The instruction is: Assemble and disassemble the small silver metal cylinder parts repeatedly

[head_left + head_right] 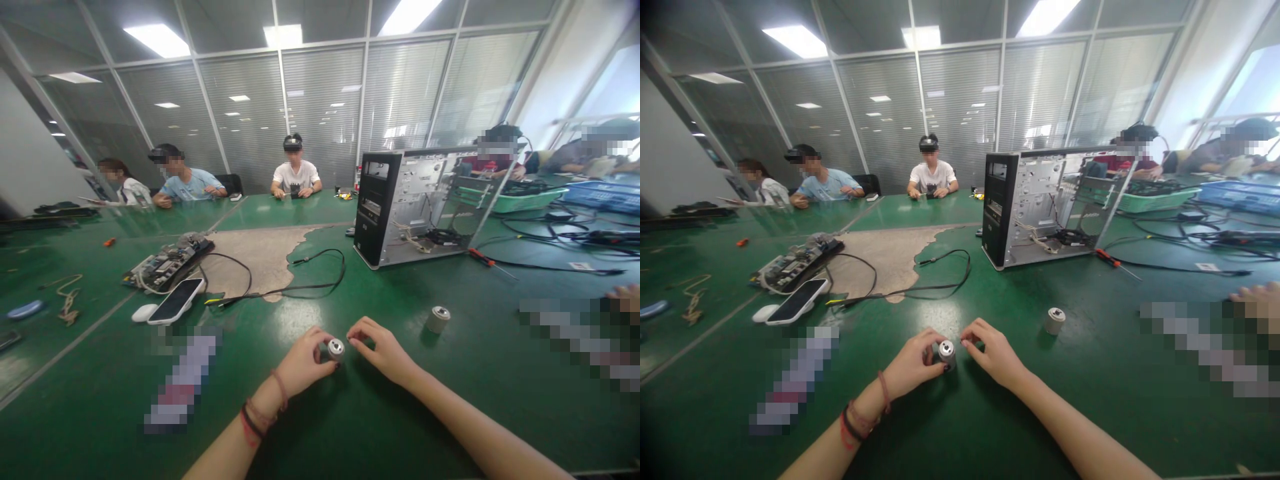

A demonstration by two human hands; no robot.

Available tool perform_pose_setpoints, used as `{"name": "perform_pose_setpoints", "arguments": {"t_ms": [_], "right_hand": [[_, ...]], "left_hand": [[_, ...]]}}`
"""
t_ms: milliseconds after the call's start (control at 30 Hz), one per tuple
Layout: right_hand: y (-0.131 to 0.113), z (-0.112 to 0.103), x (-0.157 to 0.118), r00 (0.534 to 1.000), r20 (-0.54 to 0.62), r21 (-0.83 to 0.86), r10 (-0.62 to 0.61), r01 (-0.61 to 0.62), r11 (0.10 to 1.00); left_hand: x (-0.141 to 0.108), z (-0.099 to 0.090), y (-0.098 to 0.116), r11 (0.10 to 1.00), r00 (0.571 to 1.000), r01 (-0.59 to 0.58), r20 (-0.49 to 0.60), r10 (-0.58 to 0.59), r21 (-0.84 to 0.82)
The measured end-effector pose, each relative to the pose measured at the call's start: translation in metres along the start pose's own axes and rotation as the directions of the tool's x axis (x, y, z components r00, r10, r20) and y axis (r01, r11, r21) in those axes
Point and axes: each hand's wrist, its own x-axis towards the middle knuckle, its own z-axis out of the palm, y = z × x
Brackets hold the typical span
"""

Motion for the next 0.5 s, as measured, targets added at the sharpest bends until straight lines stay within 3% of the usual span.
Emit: {"name": "perform_pose_setpoints", "arguments": {"t_ms": [200,500], "right_hand": [[0.0065,0.0013,-0.0006,0.990,0.141,-0.123,0.013,0.005,0.992],[0.0010,-0.0068,-0.0002,0.982,0.189,-0.128,0.004,0.020,0.992]], "left_hand": [[-0.0002,0.0012,-0.0007,1.000,1.000,-0.001,-0.005,0.001,-0.010],[-0.0002,0.0025,-0.0020,1.000,1.000,-0.011,-0.013,0.011,0.008]]}}
